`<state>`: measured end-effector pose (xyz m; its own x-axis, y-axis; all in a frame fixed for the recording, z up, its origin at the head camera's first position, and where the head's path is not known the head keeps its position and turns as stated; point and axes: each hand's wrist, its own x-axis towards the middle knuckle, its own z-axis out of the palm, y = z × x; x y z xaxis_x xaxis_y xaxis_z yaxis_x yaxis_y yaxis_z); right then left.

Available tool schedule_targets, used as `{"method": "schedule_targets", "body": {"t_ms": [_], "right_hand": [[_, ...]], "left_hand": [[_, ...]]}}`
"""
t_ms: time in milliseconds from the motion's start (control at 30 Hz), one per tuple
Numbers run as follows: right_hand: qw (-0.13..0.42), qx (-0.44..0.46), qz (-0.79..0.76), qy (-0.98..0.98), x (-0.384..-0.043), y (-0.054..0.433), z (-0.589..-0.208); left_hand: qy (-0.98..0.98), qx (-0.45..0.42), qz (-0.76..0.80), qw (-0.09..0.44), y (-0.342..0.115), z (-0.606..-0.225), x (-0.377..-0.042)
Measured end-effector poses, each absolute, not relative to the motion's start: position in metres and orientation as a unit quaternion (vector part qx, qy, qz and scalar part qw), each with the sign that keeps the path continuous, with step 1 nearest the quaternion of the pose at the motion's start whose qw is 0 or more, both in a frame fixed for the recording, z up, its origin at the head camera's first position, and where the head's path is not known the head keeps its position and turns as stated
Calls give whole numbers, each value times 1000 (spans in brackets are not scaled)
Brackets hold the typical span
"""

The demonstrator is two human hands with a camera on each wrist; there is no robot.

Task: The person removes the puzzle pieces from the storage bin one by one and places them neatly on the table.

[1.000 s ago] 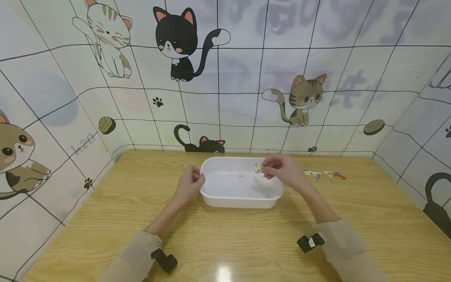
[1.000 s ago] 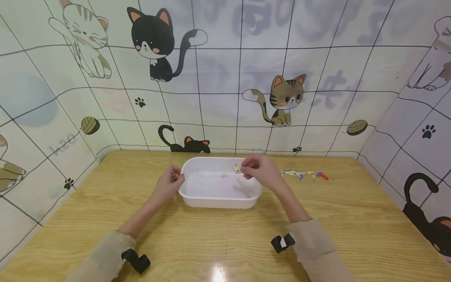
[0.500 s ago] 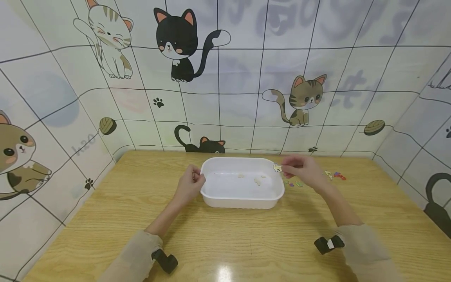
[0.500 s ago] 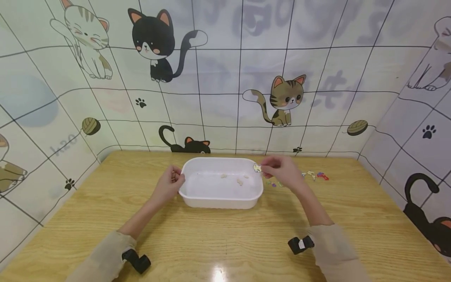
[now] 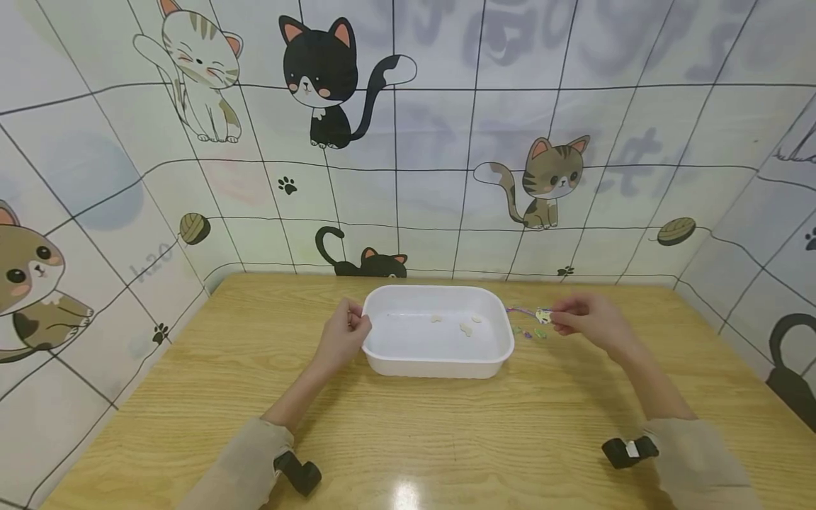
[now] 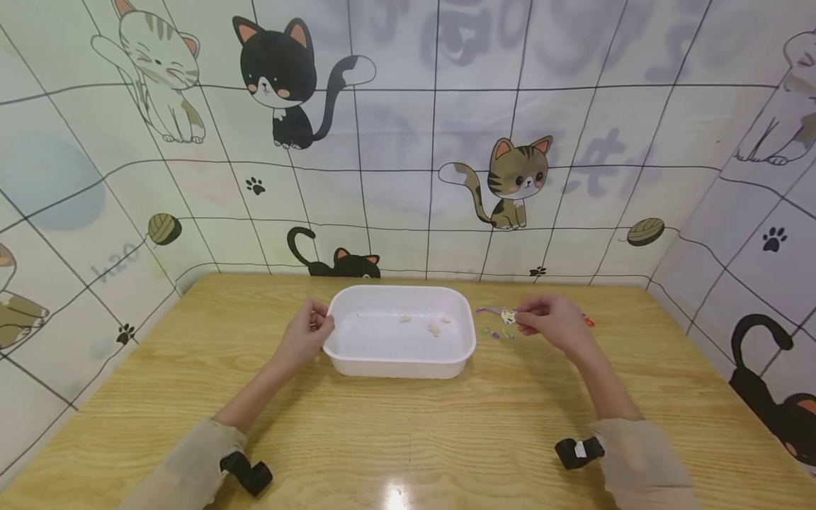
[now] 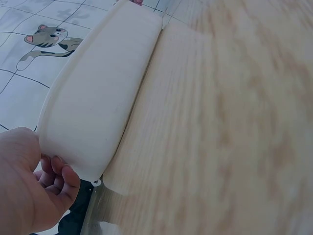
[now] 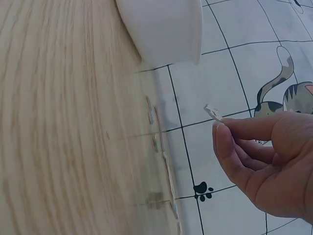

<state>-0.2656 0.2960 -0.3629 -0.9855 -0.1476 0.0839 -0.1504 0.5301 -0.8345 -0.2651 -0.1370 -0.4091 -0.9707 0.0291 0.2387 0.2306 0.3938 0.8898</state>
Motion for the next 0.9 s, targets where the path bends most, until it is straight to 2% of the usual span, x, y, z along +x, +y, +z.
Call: {"method": "schedule_targets", "body": {"t_ms": [433, 900], "right_hand": [[-45, 43, 450, -891, -261, 322, -374], [-85, -2, 457, -885, -270, 325, -381]], "left_hand": [[-833, -75, -541, 90, -137, -409, -263], [-833, -77, -540, 92, -137, -409, -264]]}}
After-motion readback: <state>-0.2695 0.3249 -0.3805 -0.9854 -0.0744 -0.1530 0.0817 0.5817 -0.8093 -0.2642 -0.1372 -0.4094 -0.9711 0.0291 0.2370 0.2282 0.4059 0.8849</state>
